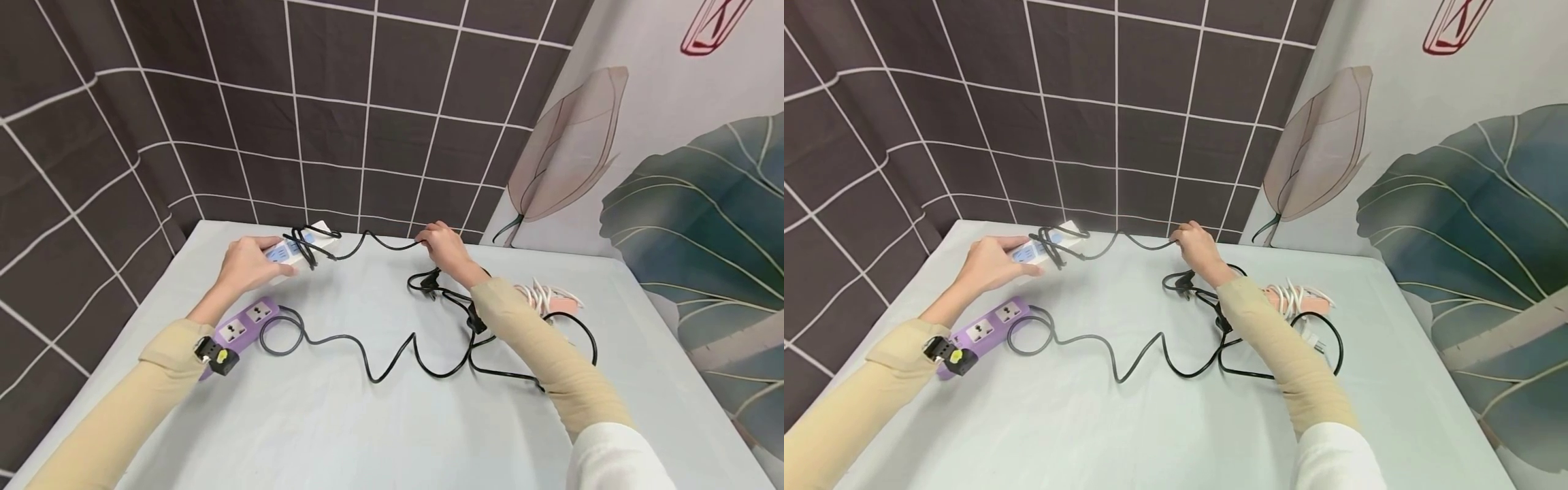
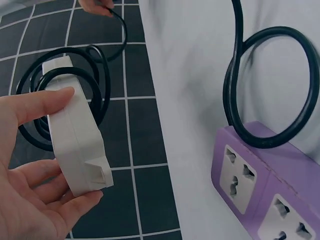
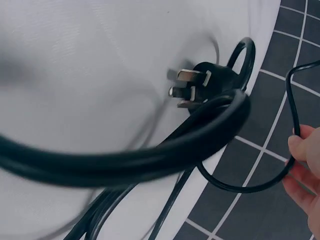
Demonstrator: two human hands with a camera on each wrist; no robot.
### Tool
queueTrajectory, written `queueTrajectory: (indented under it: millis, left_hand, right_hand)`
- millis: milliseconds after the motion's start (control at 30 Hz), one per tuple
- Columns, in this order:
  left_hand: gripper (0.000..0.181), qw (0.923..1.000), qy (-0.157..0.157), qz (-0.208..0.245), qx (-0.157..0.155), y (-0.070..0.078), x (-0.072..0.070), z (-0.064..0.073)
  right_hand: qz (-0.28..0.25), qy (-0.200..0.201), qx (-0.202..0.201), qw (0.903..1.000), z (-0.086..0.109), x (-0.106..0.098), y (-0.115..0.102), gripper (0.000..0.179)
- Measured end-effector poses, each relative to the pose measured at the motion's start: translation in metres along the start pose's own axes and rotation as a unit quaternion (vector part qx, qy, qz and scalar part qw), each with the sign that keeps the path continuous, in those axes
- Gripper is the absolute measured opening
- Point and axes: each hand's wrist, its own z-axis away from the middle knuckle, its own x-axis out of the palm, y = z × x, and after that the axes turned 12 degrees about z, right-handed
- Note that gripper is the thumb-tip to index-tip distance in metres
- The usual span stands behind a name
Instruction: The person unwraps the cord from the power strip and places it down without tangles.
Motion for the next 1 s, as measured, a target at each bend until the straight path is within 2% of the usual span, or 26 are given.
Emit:
queueTrajectory:
  millis: [300,533,667,867,1000]
  left_hand:
    - [0.074,0.9999,0.001,-0.004,0.010,0.009,0.002,0.001]
    - [0.073,0.9996,0.000,-0.003,0.030,0.019,0.005,0.004]
    - [0.072,0.9993,-0.002,0.001,0.038,0.022,0.007,0.005]
    - [0.071,0.9991,-0.005,0.009,0.040,0.025,0.010,0.006]
    - [0.071,0.9988,-0.009,0.015,0.046,0.026,0.012,0.007]
  right_hand:
    - [0.038,-0.060,-0.023,0.9972,-0.006,0.005,-0.008,0.034]
    - [0.028,-0.094,-0.033,0.9947,-0.009,0.005,-0.012,0.037]
    - [0.022,-0.085,-0.037,0.9955,-0.011,0.003,-0.016,0.035]
    - [-0.015,-0.018,-0.054,0.9983,-0.019,-0.001,-0.028,0.028]
    - [-0.066,0.017,-0.056,0.9961,-0.025,-0.005,-0.038,0.028]
